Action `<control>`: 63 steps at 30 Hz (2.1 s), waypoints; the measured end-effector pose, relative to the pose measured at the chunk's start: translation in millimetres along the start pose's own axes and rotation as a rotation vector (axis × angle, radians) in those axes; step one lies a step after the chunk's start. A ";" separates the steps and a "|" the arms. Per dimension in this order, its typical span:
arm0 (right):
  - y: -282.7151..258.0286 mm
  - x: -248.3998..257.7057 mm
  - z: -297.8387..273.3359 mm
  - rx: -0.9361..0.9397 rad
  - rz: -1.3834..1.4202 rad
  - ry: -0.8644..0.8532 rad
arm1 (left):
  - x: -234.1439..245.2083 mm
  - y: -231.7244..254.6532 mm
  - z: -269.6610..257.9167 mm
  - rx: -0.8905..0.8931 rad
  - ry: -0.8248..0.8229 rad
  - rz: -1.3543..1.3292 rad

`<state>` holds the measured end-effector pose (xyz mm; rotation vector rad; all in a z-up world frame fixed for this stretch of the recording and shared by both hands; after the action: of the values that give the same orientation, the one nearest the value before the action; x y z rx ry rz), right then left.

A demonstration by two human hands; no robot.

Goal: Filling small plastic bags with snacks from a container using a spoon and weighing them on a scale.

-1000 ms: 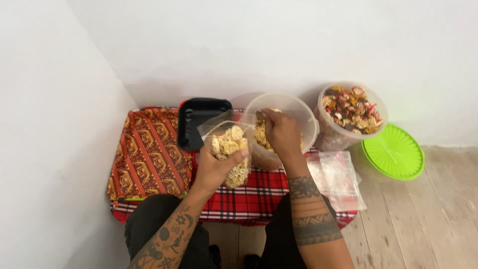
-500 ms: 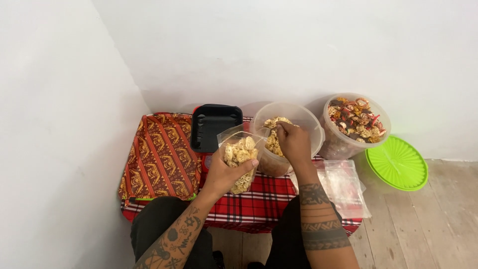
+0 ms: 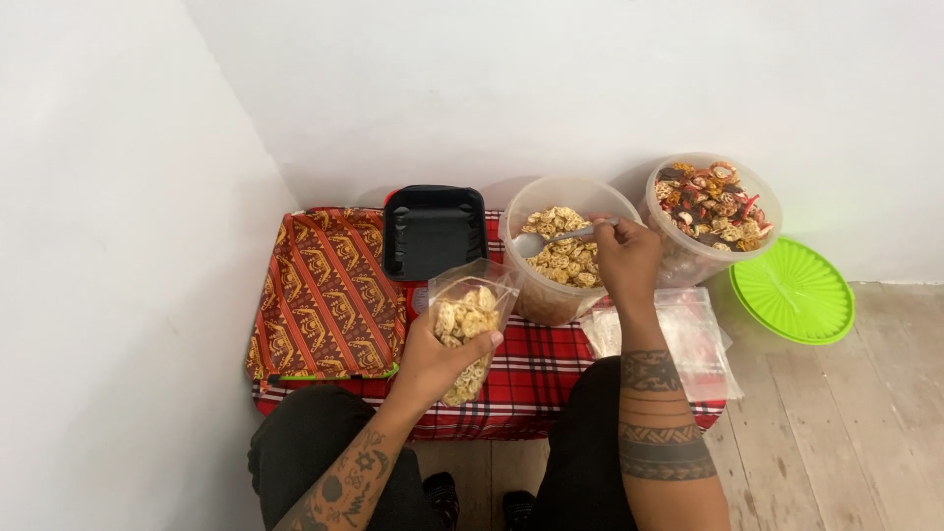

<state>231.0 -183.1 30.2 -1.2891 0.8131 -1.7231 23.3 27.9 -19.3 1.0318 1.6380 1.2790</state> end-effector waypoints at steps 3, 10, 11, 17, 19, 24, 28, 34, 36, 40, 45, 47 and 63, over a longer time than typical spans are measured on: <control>2.3 7.1 4.5 0.044 0.086 0.025 | -3.6 4.4 -7.2 0.042 0.008 0.072; -1.2 33.3 5.3 0.227 0.021 0.179 | 4.4 0.0 -13.9 0.063 -0.005 0.101; -5.0 36.1 3.8 0.251 -0.058 0.198 | 6.3 -1.7 -12.8 0.051 0.007 0.100; 1.4 18.2 6.8 0.258 -0.245 0.172 | 6.1 1.5 -10.9 0.037 0.014 0.101; -3.6 5.7 6.2 0.275 -0.245 0.133 | 3.9 -0.9 -9.5 0.037 0.006 0.107; -6.0 -49.8 6.4 0.337 -0.424 -0.056 | -2.2 4.7 -6.3 0.031 -0.001 0.086; -12.3 -59.9 6.7 0.381 -0.389 -0.060 | -0.6 -0.2 -5.0 0.054 0.015 0.071; -17.6 -35.4 2.6 0.290 -0.402 -0.033 | 6.1 5.3 -3.3 0.088 0.052 0.050; -20.5 -24.5 0.8 0.239 -0.358 -0.045 | 7.5 9.0 -4.4 0.106 0.073 0.054; -20.9 -20.9 -2.2 0.253 -0.290 -0.070 | 12.3 26.1 -6.9 0.135 0.125 0.045; -12.9 -33.9 -0.7 0.246 -0.303 -0.118 | 12.0 70.9 -9.3 -0.079 0.259 -0.036; -16.6 -34.5 -0.6 0.262 -0.285 -0.136 | 6.3 73.0 -1.7 -0.121 0.235 -0.056; -2.8 -50.8 12.0 0.165 -0.364 -0.421 | -11.1 38.0 19.0 -0.046 0.132 0.025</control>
<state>249.2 -137.0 13.7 -1.6799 0.1966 -1.6580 49.5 29.7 15.9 0.9604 1.6907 1.4209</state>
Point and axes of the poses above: each hand's wrist, its own z-axis towards the middle knuckle, its own x-axis out of the back of the hand, y = z × x, the point moved 8 cm from there along z, towards the middle knuckle
